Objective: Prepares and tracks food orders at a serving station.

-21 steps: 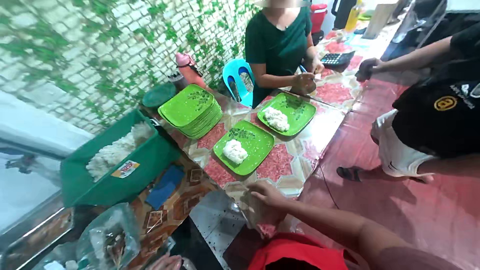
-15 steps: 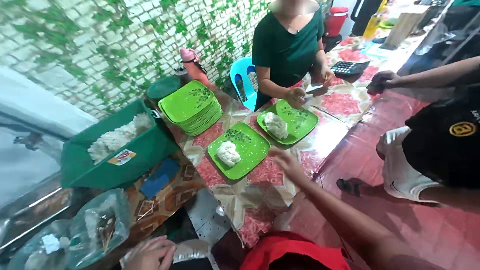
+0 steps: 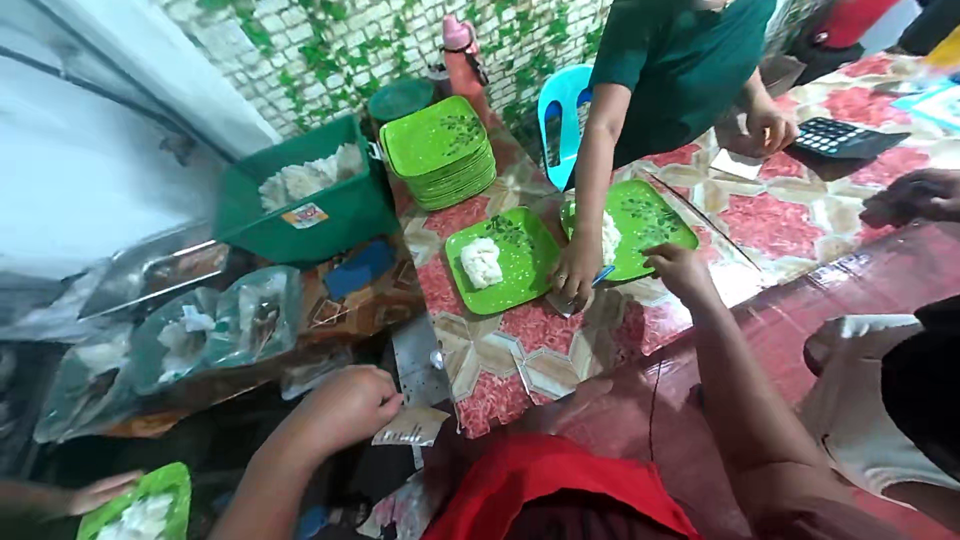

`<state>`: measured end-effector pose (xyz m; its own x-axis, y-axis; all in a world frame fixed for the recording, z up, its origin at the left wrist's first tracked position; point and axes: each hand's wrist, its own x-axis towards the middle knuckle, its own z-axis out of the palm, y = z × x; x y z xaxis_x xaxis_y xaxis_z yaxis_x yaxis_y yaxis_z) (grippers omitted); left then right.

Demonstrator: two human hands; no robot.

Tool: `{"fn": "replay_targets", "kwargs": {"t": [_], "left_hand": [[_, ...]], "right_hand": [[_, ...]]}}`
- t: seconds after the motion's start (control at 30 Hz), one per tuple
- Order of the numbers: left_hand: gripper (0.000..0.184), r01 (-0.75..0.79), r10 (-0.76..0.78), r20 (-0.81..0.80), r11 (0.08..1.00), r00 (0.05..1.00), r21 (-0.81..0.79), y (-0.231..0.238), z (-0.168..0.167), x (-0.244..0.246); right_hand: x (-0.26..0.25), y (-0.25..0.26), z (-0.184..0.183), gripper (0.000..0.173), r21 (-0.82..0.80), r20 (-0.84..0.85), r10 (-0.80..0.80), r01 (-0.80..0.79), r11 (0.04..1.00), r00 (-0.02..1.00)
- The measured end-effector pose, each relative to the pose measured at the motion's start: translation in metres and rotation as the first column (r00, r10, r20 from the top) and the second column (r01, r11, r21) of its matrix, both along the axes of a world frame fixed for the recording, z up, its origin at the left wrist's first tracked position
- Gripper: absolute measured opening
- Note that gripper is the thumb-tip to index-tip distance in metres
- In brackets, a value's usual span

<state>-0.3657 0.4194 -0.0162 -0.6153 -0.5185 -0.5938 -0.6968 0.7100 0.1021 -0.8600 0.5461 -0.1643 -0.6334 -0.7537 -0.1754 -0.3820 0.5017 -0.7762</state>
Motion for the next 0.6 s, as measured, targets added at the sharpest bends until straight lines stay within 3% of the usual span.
{"fn": "replay_targets", "kwargs": {"t": [0.07,0.13,0.2,0.23,0.3,0.37,0.47,0.53,0.6], "left_hand": [[0.036,0.015,-0.018,0.066,0.999,0.998,0.036,0.003,0.001,-0.011],[0.037,0.034,-0.043,0.125,0.997,0.991,0.071,0.005,0.0,-0.025],[0.037,0.039,-0.053,0.146,0.994,0.988,0.1,0.003,-0.002,-0.041],[0.037,0.04,-0.056,0.147,0.993,0.988,0.109,0.001,-0.004,-0.048],[0.036,0.046,-0.064,0.139,0.991,0.988,0.129,-0.004,-0.01,-0.061],[0.034,0.029,-0.046,0.109,0.987,0.993,0.156,-0.01,-0.018,-0.073],[0.03,-0.052,0.035,0.102,0.985,0.994,0.165,-0.016,-0.025,-0.095],[0.03,-0.079,0.061,0.121,0.986,0.991,0.149,-0.023,-0.038,-0.111],[0.029,-0.104,0.092,0.076,0.981,0.993,0.164,-0.027,-0.058,-0.119]], "right_hand": [[0.014,0.003,-0.015,0.029,0.07,-0.028,0.02,-0.018,0.997,0.999],[0.032,0.006,-0.017,0.027,0.128,-0.159,0.089,-0.069,0.989,0.983],[0.043,0.004,-0.02,0.041,0.089,-0.237,0.167,-0.149,0.985,0.957],[0.047,0.001,-0.021,0.05,0.03,-0.192,0.164,-0.162,0.986,0.967],[0.053,-0.008,-0.027,0.058,-0.115,0.09,0.14,-0.13,0.985,0.986],[0.06,-0.019,-0.029,0.063,-0.164,0.288,0.212,-0.17,0.972,0.934],[0.077,-0.031,-0.024,0.062,0.034,0.003,0.396,-0.395,0.918,0.918],[0.09,-0.03,-0.028,0.055,0.16,-0.205,0.449,-0.423,0.892,0.869],[0.1,-0.024,-0.037,0.048,0.25,-0.291,0.487,-0.426,0.87,0.824]]}}
